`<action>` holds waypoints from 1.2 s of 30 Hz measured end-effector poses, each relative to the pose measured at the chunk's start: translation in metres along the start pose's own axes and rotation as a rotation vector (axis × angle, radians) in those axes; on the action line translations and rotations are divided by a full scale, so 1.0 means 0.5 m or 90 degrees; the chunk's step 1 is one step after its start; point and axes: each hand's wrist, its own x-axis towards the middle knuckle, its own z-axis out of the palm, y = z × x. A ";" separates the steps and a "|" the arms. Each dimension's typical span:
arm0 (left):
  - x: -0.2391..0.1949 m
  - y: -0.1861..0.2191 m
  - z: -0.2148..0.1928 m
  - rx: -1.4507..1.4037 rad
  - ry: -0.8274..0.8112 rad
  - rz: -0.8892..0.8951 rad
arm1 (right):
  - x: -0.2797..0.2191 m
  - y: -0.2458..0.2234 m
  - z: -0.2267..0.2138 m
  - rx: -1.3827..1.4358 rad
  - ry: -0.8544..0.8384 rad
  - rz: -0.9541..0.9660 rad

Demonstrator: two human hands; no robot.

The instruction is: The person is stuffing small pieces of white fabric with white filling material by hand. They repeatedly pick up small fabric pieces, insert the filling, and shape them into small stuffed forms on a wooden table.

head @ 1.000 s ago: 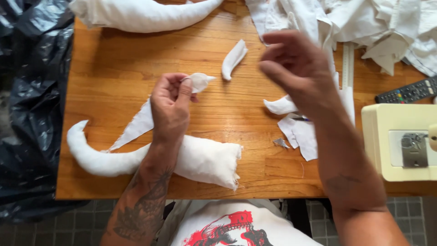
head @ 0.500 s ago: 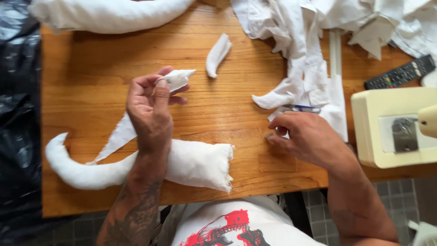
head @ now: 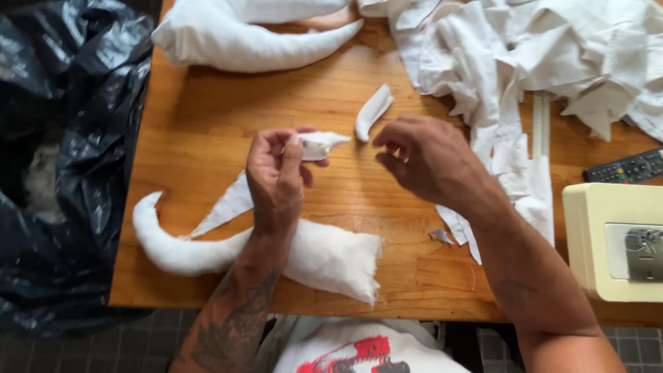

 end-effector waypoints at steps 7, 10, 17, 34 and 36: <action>0.003 0.013 0.006 -0.020 0.004 0.057 | -0.025 0.041 0.080 -0.022 -0.167 0.055; 0.004 0.009 0.004 -0.019 -0.009 0.049 | -0.029 0.103 0.107 -0.100 -0.069 0.074; 0.002 0.006 -0.003 0.003 -0.001 0.017 | -0.095 -0.030 0.015 0.040 -0.255 0.094; 0.007 -0.011 -0.002 -0.013 -0.034 0.011 | -0.297 -0.069 0.141 0.352 -0.001 0.156; 0.005 -0.008 -0.002 -0.010 -0.033 0.008 | -0.303 -0.070 0.154 0.489 0.001 0.154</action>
